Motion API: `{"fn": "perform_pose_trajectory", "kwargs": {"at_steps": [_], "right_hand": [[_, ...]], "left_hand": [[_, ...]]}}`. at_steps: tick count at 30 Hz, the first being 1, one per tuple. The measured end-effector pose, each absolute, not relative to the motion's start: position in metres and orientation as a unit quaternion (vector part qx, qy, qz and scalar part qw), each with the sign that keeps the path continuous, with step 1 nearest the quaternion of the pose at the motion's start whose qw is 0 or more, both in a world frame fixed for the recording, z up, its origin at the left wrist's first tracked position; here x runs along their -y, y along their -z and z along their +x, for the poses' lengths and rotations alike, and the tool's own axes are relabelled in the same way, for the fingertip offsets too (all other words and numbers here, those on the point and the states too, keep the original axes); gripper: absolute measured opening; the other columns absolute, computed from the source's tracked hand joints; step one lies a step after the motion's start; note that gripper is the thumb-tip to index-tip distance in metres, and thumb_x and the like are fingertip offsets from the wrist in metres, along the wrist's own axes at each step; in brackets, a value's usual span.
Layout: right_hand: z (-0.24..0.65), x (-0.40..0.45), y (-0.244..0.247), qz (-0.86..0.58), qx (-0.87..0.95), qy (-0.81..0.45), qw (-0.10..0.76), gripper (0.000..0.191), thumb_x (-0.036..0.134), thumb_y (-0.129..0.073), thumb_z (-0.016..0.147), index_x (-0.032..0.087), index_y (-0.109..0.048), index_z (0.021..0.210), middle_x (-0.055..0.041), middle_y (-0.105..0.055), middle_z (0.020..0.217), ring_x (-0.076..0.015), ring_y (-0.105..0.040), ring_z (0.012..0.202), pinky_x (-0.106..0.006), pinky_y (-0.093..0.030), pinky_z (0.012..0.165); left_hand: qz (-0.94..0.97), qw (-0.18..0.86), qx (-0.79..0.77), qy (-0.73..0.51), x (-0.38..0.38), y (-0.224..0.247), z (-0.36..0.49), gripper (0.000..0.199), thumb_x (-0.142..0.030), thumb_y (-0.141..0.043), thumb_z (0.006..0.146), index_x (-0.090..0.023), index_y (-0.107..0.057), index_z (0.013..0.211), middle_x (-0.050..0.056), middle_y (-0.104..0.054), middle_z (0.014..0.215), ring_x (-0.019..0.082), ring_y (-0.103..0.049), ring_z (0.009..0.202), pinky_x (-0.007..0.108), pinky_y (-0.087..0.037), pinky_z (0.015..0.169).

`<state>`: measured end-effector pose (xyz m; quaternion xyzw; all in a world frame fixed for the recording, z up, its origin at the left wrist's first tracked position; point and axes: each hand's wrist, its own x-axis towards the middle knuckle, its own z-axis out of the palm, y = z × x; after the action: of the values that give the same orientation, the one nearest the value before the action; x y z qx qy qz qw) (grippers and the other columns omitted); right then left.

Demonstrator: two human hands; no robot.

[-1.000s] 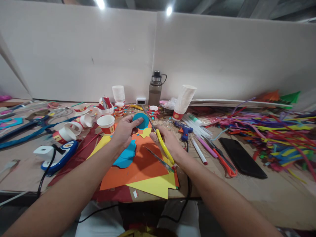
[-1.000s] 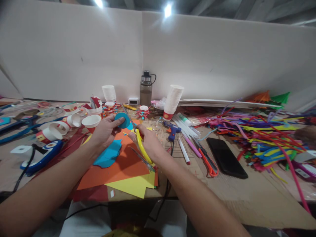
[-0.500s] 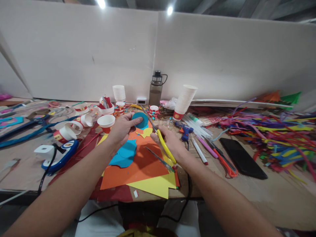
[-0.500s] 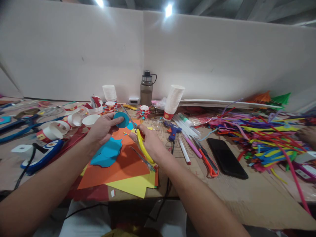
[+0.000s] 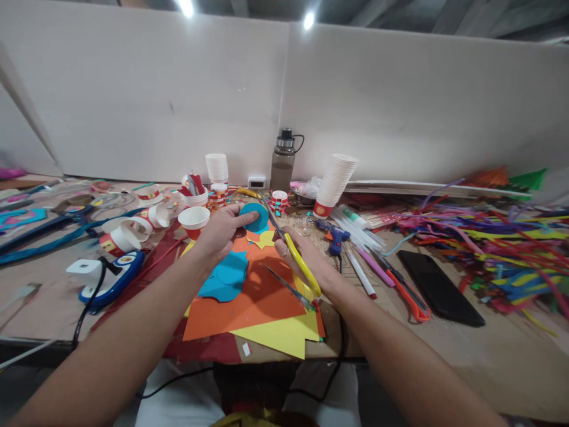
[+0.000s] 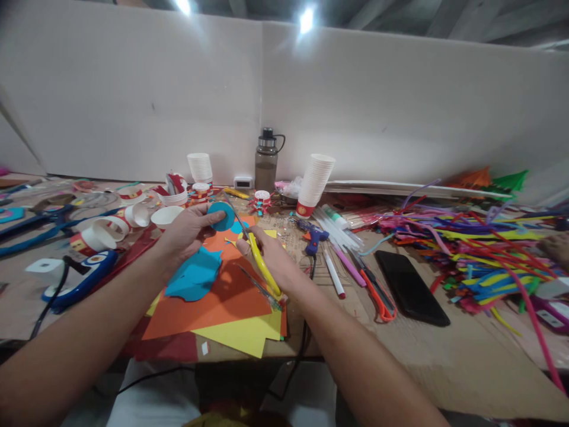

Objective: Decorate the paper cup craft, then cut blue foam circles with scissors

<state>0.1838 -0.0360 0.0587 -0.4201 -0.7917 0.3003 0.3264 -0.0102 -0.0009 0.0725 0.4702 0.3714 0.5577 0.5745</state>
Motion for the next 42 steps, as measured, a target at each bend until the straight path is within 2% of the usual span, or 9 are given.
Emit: {"fn": "perform_pose_trajectory", "kwargs": {"at_steps": [11, 20, 26, 33, 42], "right_hand": [[0.183, 0.037, -0.061, -0.427, 0.795, -0.291, 0.318, 0.033, 0.052, -0.041, 0.092, 0.02, -0.048, 0.091, 0.0016, -0.049, 0.078, -0.0122, -0.044, 0.069, -0.025, -0.033, 0.062], [0.182, 0.037, -0.06, -0.442, 0.79, -0.283, 0.318, 0.033, 0.052, -0.04, 0.091, 0.02, -0.048, 0.086, 0.003, -0.045, 0.071, -0.0115, -0.041, 0.065, -0.025, -0.03, 0.06], [0.182, 0.039, -0.064, -0.451, 0.784, -0.288, 0.315, 0.031, 0.05, -0.046, 0.089, 0.02, -0.048, 0.083, 0.0035, -0.045, 0.071, -0.0111, -0.041, 0.066, -0.024, -0.03, 0.059], [0.183, 0.039, -0.065, -0.451, 0.789, -0.276, 0.313, 0.036, 0.055, -0.048, 0.087, 0.02, -0.048, 0.081, 0.0039, -0.041, 0.067, -0.0108, -0.037, 0.062, -0.024, -0.027, 0.056], [0.183, 0.04, -0.064, -0.456, 0.797, -0.258, 0.302, 0.037, 0.055, -0.047, 0.089, 0.019, -0.048, 0.081, 0.0045, -0.042, 0.065, -0.0106, -0.039, 0.061, -0.024, -0.026, 0.056]], "left_hand": [[0.466, 0.569, -0.376, -0.564, 0.001, -0.071, -0.008, 0.028, -0.032, -0.084, 0.055, -0.015, -0.066, 0.066, 0.0, -0.062, 0.061, 0.007, -0.048, 0.051, 0.019, -0.028, 0.044], [0.46, 0.568, -0.378, -0.568, 0.002, -0.071, -0.007, 0.027, -0.031, -0.083, 0.055, -0.015, -0.066, 0.068, 0.0, -0.063, 0.063, 0.007, -0.048, 0.05, 0.02, -0.028, 0.044], [0.47, 0.566, -0.38, -0.561, 0.002, -0.072, -0.009, 0.027, -0.031, -0.083, 0.056, -0.015, -0.066, 0.068, -0.001, -0.06, 0.06, 0.006, -0.047, 0.05, 0.019, -0.027, 0.043], [0.492, 0.56, -0.384, -0.545, 0.0, -0.072, -0.015, 0.025, -0.03, -0.082, 0.058, -0.015, -0.066, 0.069, -0.001, -0.061, 0.064, 0.007, -0.05, 0.054, 0.02, -0.031, 0.048], [0.523, 0.539, -0.408, -0.519, -0.004, -0.073, -0.023, 0.025, -0.033, -0.081, 0.059, -0.015, -0.067, 0.071, 0.0, -0.061, 0.064, 0.008, -0.048, 0.052, 0.021, -0.027, 0.047]]}}
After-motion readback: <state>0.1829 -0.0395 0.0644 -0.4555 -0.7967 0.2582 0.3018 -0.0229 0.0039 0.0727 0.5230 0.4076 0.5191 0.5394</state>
